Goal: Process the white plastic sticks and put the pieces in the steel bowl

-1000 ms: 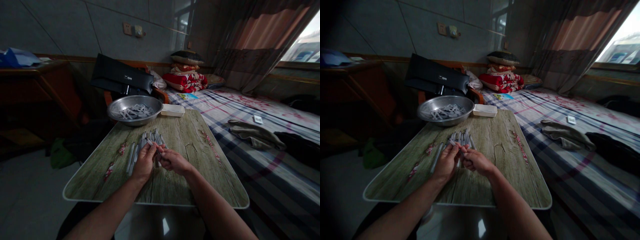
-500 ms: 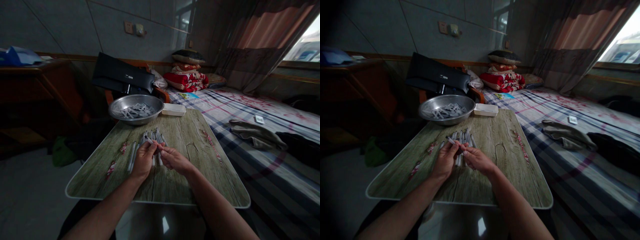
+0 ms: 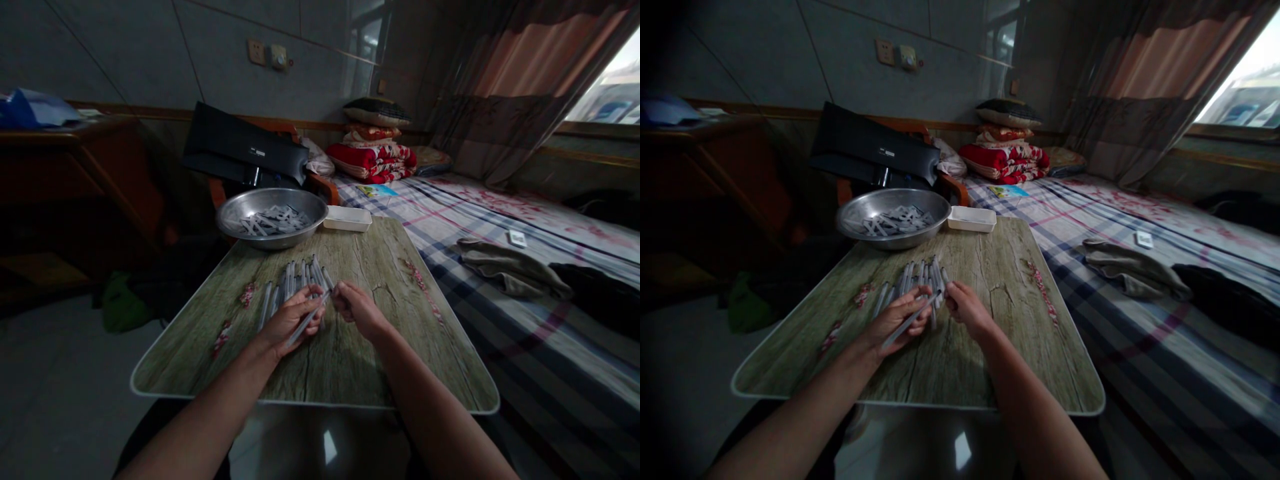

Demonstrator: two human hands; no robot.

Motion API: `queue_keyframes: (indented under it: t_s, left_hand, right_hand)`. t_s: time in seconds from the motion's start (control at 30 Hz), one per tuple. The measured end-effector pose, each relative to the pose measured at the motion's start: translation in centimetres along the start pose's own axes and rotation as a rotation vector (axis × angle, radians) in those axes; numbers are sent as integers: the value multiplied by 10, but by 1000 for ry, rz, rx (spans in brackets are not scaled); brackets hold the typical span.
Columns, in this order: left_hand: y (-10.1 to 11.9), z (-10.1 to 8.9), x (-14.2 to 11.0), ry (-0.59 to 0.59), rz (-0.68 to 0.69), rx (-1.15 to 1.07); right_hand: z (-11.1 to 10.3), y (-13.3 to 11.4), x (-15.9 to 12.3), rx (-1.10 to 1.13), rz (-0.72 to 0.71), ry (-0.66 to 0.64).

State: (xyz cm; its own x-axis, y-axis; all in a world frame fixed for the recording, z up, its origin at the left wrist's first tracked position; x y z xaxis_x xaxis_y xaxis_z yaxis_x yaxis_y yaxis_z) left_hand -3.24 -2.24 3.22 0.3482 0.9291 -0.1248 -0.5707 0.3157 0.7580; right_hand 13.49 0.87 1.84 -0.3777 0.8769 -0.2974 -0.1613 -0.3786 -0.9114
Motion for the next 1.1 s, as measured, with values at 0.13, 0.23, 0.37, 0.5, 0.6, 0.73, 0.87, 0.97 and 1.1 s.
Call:
queue_keyframes:
  t_s: [0.13,0.23,0.37,0.5,0.6,0.73,0.87,0.97,1.1]
  left_hand:
    - [-4,-3,1,-83,-78,-55]
    - [-5,-4,0,-73,-54,-81]
    - [-7,-3,-2,38,100,22]
    - [-9,-2,-3,111,317,291]
    - [-12,-2,0,182,453,349]
    - [-16,-3,5,276,488,256]
    - [-17,-3,7,351,443,151]
    - [-16,-4,7,392,438,112]
    - [-14,-5,7,384,431,102]
  right_hand:
    - [3,2,-1,-59,13,-69]
    - [3,1,-2,-32,21,-96]
    - [2,0,-1,69,46,-56]
    - [-1,0,0,93,65,-21]
    - [1,2,0,69,74,-15]
    - [7,4,0,57,7,7]
    - [12,4,-1,11,-97,28]
    - [13,2,-4,-85,-175,40]
    - [12,1,-7,-80,-203,23]
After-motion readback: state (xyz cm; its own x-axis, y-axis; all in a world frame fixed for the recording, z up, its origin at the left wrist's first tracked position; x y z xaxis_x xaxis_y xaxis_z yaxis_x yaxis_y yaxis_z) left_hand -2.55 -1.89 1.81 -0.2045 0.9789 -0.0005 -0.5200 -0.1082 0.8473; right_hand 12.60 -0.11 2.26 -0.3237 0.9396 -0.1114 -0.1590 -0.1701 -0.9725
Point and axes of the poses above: each hand's wrist, its own x-axis towards the middle knuckle, its own z-axis out of the palm, y = z × x, the point moved 1 cm from there along x, towards the middle knuckle, and after that the axes turned 9 degrees about z, right-handed, at the moved point
